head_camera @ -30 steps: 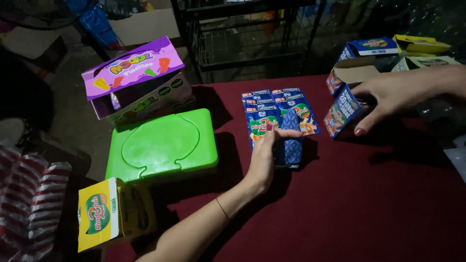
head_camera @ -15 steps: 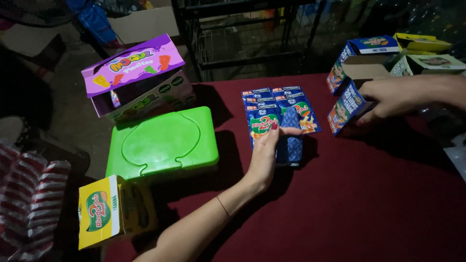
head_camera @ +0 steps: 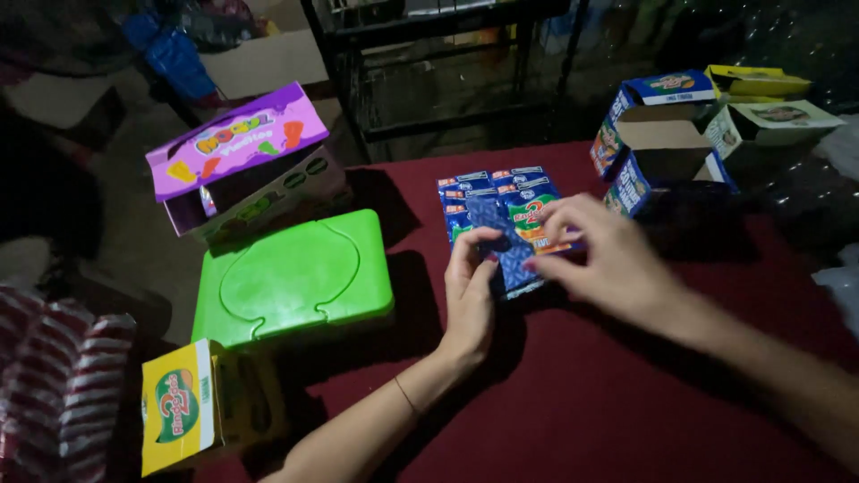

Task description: The person is sorting and packing small snack packets into various cardboard boxes on a table.

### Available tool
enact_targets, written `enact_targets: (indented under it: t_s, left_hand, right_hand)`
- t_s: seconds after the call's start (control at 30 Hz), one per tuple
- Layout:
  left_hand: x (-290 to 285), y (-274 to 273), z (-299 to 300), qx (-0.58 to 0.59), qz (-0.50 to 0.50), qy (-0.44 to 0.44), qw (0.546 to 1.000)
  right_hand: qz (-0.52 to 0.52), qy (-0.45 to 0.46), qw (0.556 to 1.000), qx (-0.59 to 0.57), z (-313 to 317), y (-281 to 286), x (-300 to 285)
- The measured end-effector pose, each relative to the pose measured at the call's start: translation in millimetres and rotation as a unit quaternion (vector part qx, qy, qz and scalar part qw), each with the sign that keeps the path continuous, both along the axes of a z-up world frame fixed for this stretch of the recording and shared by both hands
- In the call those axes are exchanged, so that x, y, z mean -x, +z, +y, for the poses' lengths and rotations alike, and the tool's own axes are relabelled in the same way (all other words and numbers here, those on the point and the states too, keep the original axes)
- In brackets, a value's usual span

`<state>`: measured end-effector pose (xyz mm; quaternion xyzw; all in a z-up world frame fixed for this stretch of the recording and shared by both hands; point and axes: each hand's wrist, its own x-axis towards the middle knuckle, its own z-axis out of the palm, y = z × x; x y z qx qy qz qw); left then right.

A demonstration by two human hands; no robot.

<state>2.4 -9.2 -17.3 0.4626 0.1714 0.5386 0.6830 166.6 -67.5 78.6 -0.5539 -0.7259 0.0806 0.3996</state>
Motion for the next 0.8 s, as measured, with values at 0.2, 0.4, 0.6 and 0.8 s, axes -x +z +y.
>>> enact_targets:
  t_s: [0.2,0.4,0.6,0.8]
  left_hand:
    - [-3,0,-4,0.004,0.067,-0.001,0.998]
    - [-4,16,-9,-0.025,0.1,0.075,0.992]
    - [5,22,-4,-0.237,0.436,0.283,0.821]
    - [7,25,11,-0.062,0.315,0.178,0.93]
  right_hand:
    - [0.188,-0.002,0.97,0.15,21,-60,-4]
    - [-0.085,-0.059,0.99,-0.097,22,-43,-20]
    - [-0.221,-0.038,0.974,-0.04,25,-49,-4]
    - [-0.14,0.029,0.988,0.051,26,-63,2]
